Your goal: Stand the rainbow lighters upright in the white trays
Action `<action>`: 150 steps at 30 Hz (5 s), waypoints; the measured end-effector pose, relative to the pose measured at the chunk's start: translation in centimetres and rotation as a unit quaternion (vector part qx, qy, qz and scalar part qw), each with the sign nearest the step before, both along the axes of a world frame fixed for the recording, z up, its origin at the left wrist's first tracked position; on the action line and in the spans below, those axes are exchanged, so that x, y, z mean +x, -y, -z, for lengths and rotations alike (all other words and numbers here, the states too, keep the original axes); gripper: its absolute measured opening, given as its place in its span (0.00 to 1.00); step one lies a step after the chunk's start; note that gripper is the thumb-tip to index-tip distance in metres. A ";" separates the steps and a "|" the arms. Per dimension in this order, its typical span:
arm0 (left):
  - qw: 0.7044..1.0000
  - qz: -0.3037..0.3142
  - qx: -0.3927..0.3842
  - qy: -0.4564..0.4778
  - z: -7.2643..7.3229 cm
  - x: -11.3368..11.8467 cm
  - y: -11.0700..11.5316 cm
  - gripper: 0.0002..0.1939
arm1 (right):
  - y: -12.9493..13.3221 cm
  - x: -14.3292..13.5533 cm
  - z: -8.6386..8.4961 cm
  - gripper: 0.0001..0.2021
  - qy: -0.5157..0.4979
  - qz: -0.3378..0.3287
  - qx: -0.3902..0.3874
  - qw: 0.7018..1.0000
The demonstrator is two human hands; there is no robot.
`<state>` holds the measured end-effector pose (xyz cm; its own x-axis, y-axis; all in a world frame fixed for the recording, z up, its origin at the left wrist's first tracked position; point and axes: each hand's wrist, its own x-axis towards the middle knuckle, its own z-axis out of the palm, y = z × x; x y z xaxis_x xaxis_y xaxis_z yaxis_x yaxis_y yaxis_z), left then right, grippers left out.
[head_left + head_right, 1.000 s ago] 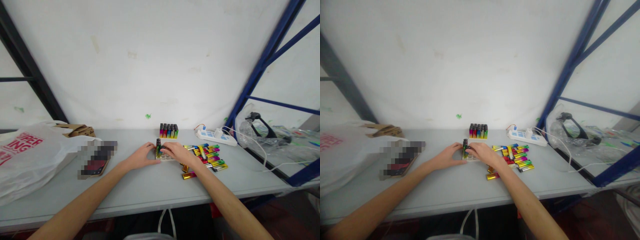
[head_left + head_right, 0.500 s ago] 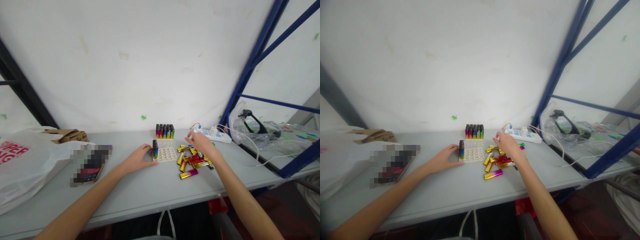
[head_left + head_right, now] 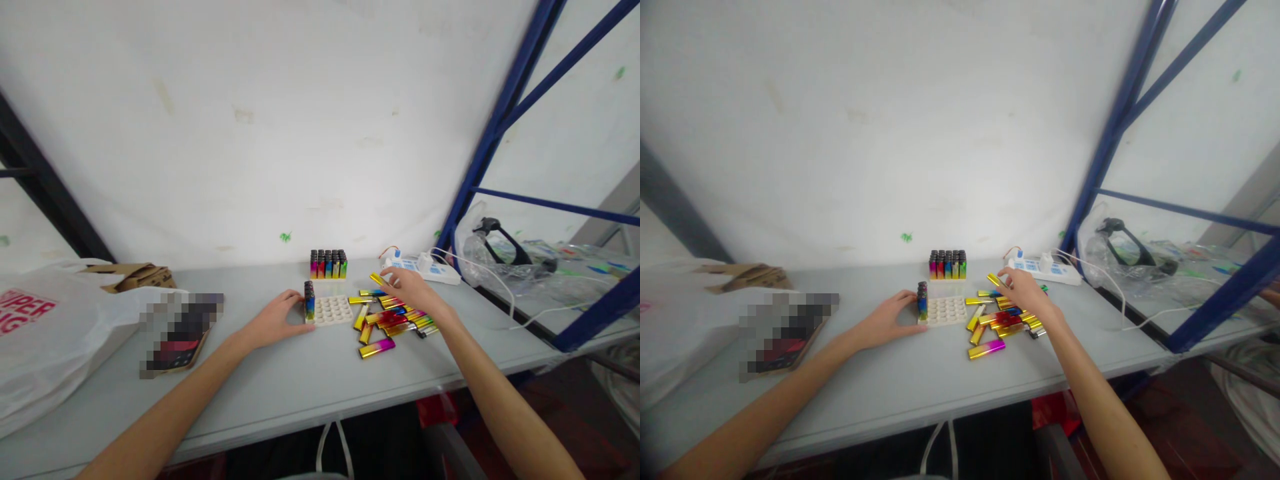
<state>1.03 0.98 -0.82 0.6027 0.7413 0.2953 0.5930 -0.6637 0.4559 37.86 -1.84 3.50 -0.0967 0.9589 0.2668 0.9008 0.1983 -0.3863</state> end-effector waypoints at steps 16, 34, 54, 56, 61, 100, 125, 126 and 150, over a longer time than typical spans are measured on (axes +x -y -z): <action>1.000 0.004 -0.010 -0.006 -0.1 0.0 0.1 0.32 | -3.9 -10.3 -1.1 0.18 -0.603 -0.221 -0.077 0.762; 1.000 0.015 0.002 0.006 0.2 -0.1 -0.1 0.32 | -0.8 -15.4 2.4 0.24 -0.259 -0.120 0.083 0.955; 1.000 0.021 0.006 0.020 0.2 0.0 0.0 0.31 | 0.1 -13.4 1.3 0.19 -0.069 -0.280 0.111 0.951; 0.999 0.024 0.005 0.023 0.2 0.0 0.0 0.30 | 0.1 -13.6 1.5 0.20 -0.081 -0.272 0.091 0.955; 1.000 0.019 0.003 0.015 0.2 0.0 0.0 0.30 | -0.3 -13.6 2.0 0.21 -0.091 -0.251 0.077 0.961; 0.999 0.018 -0.028 0.002 -0.3 -0.8 -0.2 0.34 | -3.5 -3.1 0.7 0.22 -0.230 -0.193 -0.018 0.954; 0.999 0.007 -0.028 0.018 0.3 0.2 -0.1 0.36 | -3.5 -12.8 3.2 0.23 -0.398 -0.180 -0.025 0.899; 0.999 0.008 -0.028 0.019 0.3 0.2 0.0 0.36 | -3.3 -12.9 3.1 0.23 -0.368 -0.170 0.008 0.914; 1.000 0.004 -0.030 0.007 -0.2 0.2 0.2 0.37 | -2.4 -12.0 1.9 0.20 -0.212 -0.243 0.094 0.942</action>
<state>1.21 0.79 -0.58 0.6052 0.7527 0.2593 0.5808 -0.6402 0.5027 25.90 0.52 1.61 -0.3580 0.7608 0.5413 0.4598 0.6482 -0.6070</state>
